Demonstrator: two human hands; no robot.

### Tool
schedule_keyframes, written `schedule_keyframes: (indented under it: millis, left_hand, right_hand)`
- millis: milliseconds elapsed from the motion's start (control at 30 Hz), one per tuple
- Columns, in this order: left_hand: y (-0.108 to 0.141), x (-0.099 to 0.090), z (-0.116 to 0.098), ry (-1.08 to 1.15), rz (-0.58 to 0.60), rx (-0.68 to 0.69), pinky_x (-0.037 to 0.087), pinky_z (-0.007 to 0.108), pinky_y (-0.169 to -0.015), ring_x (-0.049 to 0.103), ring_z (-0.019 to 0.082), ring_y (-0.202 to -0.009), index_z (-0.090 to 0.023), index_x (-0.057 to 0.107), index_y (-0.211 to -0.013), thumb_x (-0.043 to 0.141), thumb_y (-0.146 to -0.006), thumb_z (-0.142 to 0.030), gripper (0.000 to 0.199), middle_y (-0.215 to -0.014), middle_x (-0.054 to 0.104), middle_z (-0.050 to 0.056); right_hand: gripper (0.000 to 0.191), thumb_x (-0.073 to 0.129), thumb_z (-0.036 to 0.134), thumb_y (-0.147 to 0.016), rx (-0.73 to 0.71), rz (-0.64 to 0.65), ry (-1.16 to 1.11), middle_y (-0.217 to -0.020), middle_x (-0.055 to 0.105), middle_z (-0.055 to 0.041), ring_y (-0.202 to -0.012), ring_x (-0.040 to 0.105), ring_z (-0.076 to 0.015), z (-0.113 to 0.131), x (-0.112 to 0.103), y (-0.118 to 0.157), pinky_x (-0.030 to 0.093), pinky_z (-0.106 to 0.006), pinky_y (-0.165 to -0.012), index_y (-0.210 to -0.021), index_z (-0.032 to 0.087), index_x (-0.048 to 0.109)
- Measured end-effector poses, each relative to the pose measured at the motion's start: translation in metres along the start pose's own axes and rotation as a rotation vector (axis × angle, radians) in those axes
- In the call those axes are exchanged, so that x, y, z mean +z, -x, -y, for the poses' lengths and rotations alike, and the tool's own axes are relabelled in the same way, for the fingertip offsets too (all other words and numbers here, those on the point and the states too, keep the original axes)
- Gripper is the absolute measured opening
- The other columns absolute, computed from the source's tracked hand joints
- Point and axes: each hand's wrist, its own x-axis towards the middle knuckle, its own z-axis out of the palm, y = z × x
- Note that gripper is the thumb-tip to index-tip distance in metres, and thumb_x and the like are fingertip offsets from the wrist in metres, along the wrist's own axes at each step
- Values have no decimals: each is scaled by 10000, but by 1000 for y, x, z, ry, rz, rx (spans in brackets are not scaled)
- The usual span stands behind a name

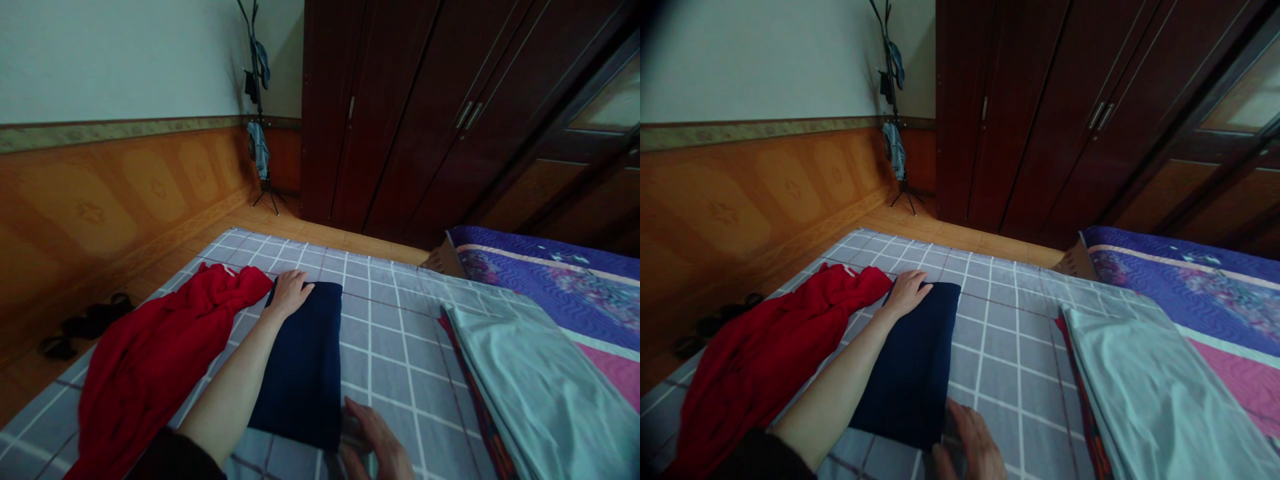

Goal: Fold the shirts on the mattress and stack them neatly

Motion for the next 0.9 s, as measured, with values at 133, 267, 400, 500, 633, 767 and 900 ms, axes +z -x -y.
schedule_keyframes:
  millis: [133,267,400,500,633,767,900]
  left_hand:
    - [-8,-10,-3,41,75,66,384,344,-957,547,247,-1094,-178,599,-1139,447,-905,-449,389,-1147,623,102]
    - [-21,-14,-4,80,201,125,432,310,-869,571,251,-1053,-210,617,-1113,572,-799,-519,443,-1133,635,73]
    - [-34,-16,-6,94,307,128,439,314,-802,607,265,-971,-215,628,-1039,626,-732,-514,429,-1046,667,64]
    - [-40,-16,-7,108,367,121,439,304,-744,629,261,-889,-208,630,-982,638,-704,-510,411,-945,686,56]
    - [-43,-14,-7,147,410,138,432,289,-741,622,252,-891,-198,637,-864,628,-693,-511,357,-929,682,57]
    - [-41,-12,-7,214,418,173,430,289,-780,600,236,-933,-178,607,-955,579,-725,-468,371,-1012,659,67]
    - [-43,-12,-9,248,463,189,430,280,-773,593,228,-938,-172,586,-1011,597,-694,-416,401,-1030,654,58]
  right_hand:
    - [458,500,278,-825,406,179,-288,-822,691,-73,-609,625,-154,17,-18,-31,475,-240,-555,-1241,91,532]
    - [347,550,265,-774,513,216,-203,-641,649,-34,-581,585,-151,31,-19,-54,376,-237,-517,-1070,94,610]
    - [243,599,328,-744,530,199,12,-669,666,-63,-605,605,-186,38,-19,-65,351,-262,-522,-895,140,631]
    - [196,622,359,-726,516,209,133,-734,691,-84,-679,638,-226,40,-17,-67,367,-278,-551,-791,177,649]
    - [107,616,294,-705,525,193,170,-734,700,-81,-699,644,-230,41,-11,-65,363,-277,-562,-718,197,661]
    - [54,572,214,-679,564,111,77,-633,643,-37,-604,574,-171,43,-8,-61,300,-261,-534,-646,190,606]
    - [161,552,145,-633,619,20,-186,-497,455,40,-506,421,-99,41,-16,-57,233,-236,-488,-541,196,430]
